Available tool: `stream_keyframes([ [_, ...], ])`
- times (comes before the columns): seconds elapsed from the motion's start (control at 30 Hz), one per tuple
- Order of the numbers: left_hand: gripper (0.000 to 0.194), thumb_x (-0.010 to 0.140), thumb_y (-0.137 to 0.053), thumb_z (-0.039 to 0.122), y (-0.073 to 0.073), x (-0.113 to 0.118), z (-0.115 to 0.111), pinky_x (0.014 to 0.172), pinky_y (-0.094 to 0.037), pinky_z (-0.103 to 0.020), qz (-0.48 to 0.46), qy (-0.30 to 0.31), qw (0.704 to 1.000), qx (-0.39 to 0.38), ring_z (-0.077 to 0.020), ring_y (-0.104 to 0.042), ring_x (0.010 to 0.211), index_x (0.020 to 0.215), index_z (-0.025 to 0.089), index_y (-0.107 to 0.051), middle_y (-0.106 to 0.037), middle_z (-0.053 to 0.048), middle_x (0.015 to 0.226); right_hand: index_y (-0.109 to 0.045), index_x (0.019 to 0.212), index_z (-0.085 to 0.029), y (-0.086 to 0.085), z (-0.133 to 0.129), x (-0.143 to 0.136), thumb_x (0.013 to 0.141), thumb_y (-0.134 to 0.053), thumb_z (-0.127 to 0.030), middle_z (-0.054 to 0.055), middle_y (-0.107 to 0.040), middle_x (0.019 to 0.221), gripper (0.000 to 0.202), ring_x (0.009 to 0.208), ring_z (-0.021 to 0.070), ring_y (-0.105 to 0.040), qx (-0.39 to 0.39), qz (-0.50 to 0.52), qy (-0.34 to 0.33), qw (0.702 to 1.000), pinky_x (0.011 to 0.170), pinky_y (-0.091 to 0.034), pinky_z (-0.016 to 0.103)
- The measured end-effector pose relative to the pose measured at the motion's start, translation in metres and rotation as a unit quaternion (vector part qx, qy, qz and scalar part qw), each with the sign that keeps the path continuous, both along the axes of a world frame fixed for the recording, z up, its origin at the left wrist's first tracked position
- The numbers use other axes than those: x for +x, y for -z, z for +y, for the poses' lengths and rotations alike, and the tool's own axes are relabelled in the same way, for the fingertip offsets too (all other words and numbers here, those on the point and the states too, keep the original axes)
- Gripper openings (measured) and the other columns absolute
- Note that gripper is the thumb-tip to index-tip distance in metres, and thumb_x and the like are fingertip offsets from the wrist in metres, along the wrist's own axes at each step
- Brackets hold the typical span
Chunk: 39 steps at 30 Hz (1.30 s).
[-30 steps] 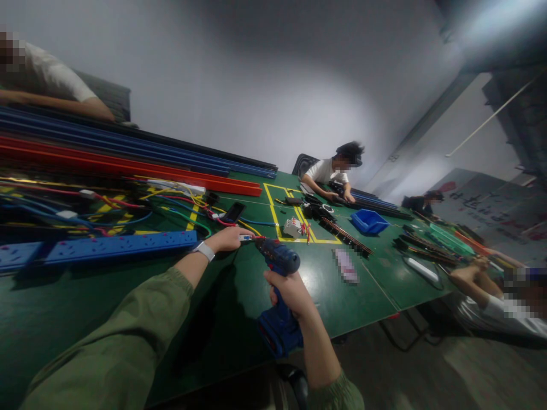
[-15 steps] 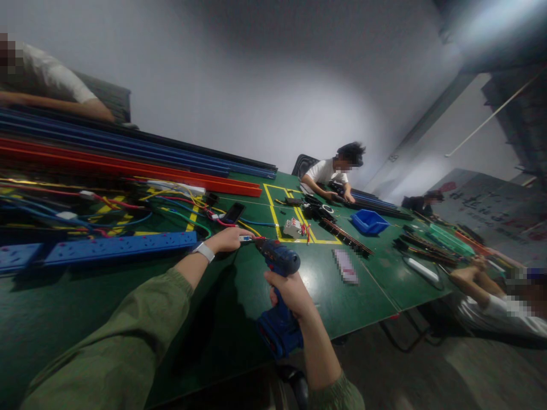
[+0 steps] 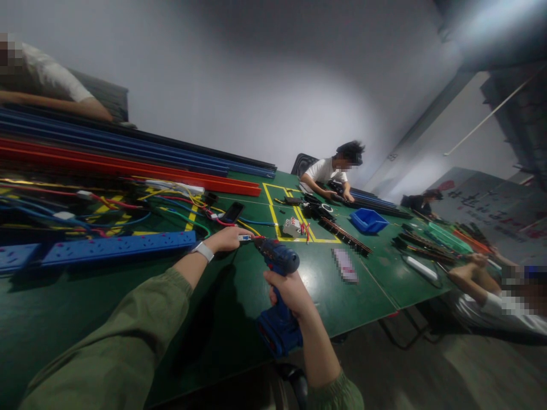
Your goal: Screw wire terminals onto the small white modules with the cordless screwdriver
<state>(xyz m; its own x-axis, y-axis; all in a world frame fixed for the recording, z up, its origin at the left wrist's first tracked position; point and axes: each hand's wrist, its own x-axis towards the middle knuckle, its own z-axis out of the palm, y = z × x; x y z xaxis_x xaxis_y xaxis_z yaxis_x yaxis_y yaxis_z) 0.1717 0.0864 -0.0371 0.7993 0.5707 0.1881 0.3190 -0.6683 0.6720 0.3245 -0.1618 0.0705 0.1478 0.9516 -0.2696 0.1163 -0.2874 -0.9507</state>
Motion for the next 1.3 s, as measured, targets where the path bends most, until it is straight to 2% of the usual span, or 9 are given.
stream_keyframes([
  [0.2, 0.060, 0.068, -0.050, 0.008, -0.0022, -0.0009, -0.0015, 0.099, -0.043, -0.027, -0.007, 0.010, 1.000, -0.001, -0.0202, -0.063, 0.108, 0.123, 0.023, -0.066, -0.070, -0.002, 0.118, -0.054, 0.092, -0.018, -0.0032, 0.0002, -0.0005, 0.076, -0.063, -0.030, -0.009, -0.048, 0.045, 0.022, 0.036, 0.0118, -0.049, -0.005, -0.011, -0.002, 1.000, 0.041, -0.038, 0.023],
  [0.47, 0.064, 0.065, -0.049, 0.006, 0.0026, 0.0005, 0.0051, 0.098, -0.042, -0.026, 0.007, 0.008, 1.000, 0.012, -0.0198, -0.062, 0.110, 0.125, 0.023, -0.065, -0.069, -0.003, 0.121, -0.056, 0.087, -0.017, -0.0055, 0.0011, -0.0009, 0.075, -0.064, -0.029, -0.008, -0.047, 0.044, 0.019, 0.036, 0.0116, -0.049, -0.016, -0.018, -0.006, 1.000, 0.042, -0.038, 0.023],
  [0.7, 0.062, 0.065, -0.050, 0.007, 0.0024, -0.0010, 0.0037, 0.098, -0.042, -0.026, -0.003, 0.017, 1.000, 0.011, -0.0197, -0.062, 0.110, 0.123, 0.022, -0.066, -0.069, -0.003, 0.119, -0.056, 0.100, -0.018, -0.0052, 0.0001, -0.0016, 0.076, -0.062, -0.029, -0.009, -0.047, 0.041, 0.027, 0.037, 0.0129, -0.049, -0.011, -0.021, -0.007, 1.000, 0.043, -0.038, 0.023],
  [0.97, 0.063, 0.065, -0.049, 0.005, 0.0019, -0.0002, 0.0036, 0.097, -0.043, -0.027, 0.002, 0.009, 1.000, 0.011, -0.0196, -0.062, 0.108, 0.123, 0.022, -0.065, -0.069, -0.003, 0.119, -0.055, 0.102, -0.017, -0.0040, 0.0000, -0.0002, 0.076, -0.061, -0.032, -0.009, -0.046, 0.039, 0.030, 0.036, 0.0130, -0.049, -0.015, -0.028, -0.015, 0.999, 0.044, -0.039, 0.023],
  [1.3, 0.063, 0.063, -0.049, 0.004, 0.0034, 0.0006, 0.0048, 0.098, -0.043, -0.026, 0.003, 0.006, 1.000, 0.000, -0.0194, -0.062, 0.109, 0.122, 0.022, -0.066, -0.069, -0.003, 0.119, -0.056, 0.093, -0.018, -0.0054, 0.0005, -0.0026, 0.073, -0.063, -0.029, -0.009, -0.048, 0.043, 0.023, 0.035, 0.0118, -0.048, -0.021, -0.018, 0.000, 1.000, 0.041, -0.037, 0.023],
])
